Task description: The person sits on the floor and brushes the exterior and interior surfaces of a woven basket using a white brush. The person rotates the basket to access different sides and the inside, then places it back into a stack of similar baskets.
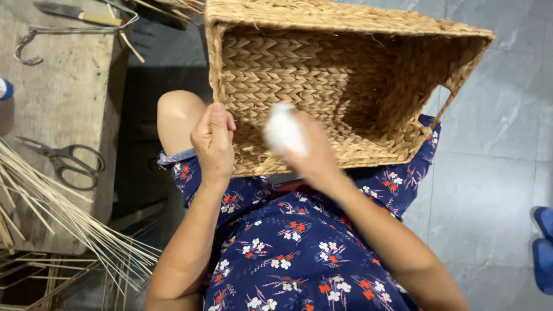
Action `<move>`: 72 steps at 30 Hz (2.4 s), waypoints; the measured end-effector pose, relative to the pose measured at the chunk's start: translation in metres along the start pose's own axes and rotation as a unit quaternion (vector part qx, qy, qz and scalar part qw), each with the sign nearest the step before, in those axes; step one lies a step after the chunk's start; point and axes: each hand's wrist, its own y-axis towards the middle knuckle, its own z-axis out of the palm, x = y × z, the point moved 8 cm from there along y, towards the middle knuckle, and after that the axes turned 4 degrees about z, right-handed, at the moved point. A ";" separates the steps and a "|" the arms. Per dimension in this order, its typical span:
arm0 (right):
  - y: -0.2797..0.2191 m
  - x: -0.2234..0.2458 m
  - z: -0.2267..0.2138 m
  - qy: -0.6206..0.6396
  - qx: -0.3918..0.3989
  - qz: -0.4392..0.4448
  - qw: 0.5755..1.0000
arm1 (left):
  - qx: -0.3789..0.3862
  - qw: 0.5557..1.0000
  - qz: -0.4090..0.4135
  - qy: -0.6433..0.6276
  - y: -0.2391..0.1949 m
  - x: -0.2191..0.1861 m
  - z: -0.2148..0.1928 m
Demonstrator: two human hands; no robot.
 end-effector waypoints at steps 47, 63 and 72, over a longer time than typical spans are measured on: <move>0.041 0.004 0.063 -0.236 0.246 0.177 0.923 | 0.000 0.999 0.025 0.025 -0.008 0.004 0.005; 0.002 -0.122 -0.091 -0.365 0.161 0.350 0.847 | 0.004 1.000 0.024 -0.007 -0.007 0.005 0.008; 0.007 0.051 0.046 -0.208 0.127 0.057 0.968 | 0.009 0.999 0.051 0.015 -0.013 0.002 0.006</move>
